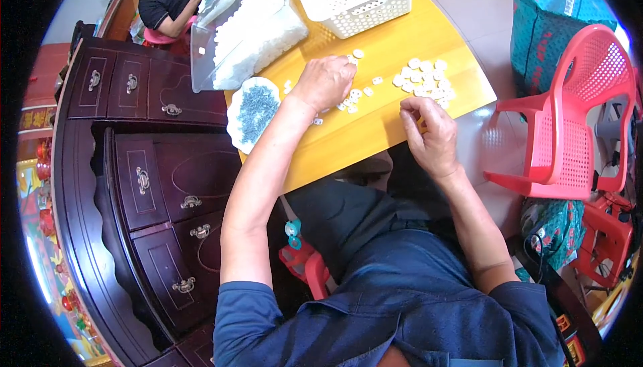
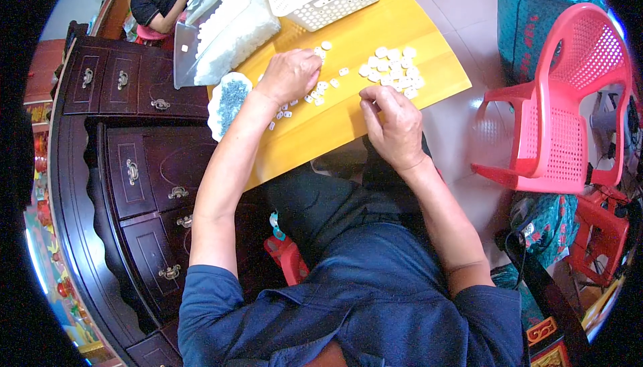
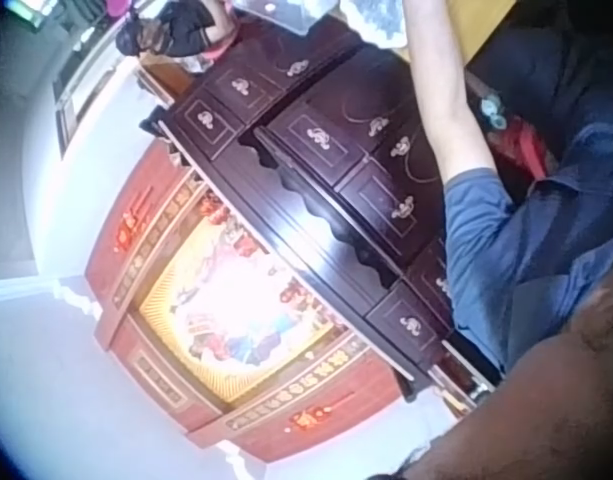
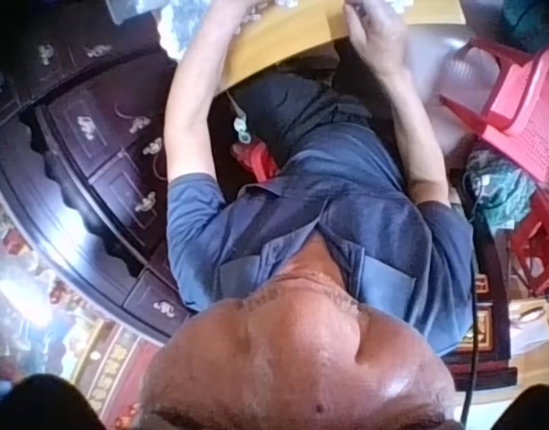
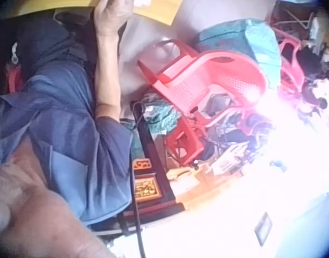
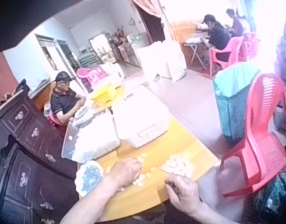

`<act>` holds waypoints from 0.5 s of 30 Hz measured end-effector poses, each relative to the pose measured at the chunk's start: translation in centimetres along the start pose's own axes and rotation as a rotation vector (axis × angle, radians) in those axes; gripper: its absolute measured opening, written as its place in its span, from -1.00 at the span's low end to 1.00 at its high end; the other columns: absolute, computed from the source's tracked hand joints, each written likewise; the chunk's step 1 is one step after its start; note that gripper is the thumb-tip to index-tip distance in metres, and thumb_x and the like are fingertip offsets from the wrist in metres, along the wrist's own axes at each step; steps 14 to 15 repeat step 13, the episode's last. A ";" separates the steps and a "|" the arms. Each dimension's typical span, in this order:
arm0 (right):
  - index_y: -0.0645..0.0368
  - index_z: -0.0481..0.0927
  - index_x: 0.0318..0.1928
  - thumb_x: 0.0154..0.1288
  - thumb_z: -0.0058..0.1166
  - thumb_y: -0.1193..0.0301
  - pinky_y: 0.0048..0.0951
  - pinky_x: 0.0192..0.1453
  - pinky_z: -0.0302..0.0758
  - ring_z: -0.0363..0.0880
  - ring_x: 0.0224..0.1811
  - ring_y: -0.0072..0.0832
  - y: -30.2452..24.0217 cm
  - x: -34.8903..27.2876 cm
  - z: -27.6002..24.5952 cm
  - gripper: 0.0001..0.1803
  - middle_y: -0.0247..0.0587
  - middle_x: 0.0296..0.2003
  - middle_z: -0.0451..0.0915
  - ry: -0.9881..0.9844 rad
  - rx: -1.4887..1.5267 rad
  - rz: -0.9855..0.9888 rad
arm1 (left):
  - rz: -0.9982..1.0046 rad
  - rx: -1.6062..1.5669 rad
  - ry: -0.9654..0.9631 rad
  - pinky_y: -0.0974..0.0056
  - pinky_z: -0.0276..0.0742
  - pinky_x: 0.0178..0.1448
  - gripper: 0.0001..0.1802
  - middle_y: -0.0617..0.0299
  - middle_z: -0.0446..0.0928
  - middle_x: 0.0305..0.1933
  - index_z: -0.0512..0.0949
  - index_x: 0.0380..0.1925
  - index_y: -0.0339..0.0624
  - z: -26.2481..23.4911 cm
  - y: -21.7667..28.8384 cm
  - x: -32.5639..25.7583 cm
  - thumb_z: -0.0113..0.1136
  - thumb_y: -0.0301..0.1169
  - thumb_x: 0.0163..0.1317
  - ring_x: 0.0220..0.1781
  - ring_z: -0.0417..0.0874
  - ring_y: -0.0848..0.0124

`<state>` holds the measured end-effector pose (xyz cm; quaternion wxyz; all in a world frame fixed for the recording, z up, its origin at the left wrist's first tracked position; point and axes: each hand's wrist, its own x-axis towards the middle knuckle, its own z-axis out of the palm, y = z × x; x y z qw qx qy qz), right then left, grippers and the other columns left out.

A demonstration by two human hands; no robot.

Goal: Manual assembly of small white plastic components by inserting pins into them at a work table.

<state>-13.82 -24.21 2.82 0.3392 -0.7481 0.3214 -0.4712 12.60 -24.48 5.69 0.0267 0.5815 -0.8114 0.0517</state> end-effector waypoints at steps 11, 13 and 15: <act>0.19 0.58 -0.19 0.23 0.22 0.61 -0.33 -0.24 0.57 0.67 -0.35 -0.25 -0.3 -0.2 0.3 -0.84 -0.14 -0.36 0.64 -0.008 0.018 -0.008 | -0.032 0.023 -0.035 -0.03 0.64 -0.15 -0.89 0.04 0.60 -0.35 0.54 -0.41 -0.22 0.6 0.0 0.7 0.22 -0.44 0.09 -0.22 0.70 0.03; 0.18 0.59 -0.19 0.24 0.22 0.61 -0.32 -0.22 0.58 0.67 -0.35 -0.25 -0.4 -0.3 0.3 -0.85 -0.13 -0.35 0.64 -0.024 0.038 0.013 | -0.071 0.045 -0.095 -0.02 0.65 -0.11 -0.86 0.03 0.61 -0.31 0.53 -0.38 -0.23 0.5 0.1 0.7 0.24 -0.42 0.09 -0.16 0.71 0.03; 0.18 0.59 -0.19 0.24 0.22 0.61 -0.32 -0.22 0.58 0.67 -0.35 -0.25 -0.4 -0.3 0.3 -0.85 -0.13 -0.35 0.64 -0.024 0.038 0.013 | -0.071 0.045 -0.095 -0.02 0.65 -0.11 -0.86 0.03 0.61 -0.31 0.53 -0.38 -0.23 0.5 0.1 0.7 0.24 -0.42 0.09 -0.16 0.71 0.03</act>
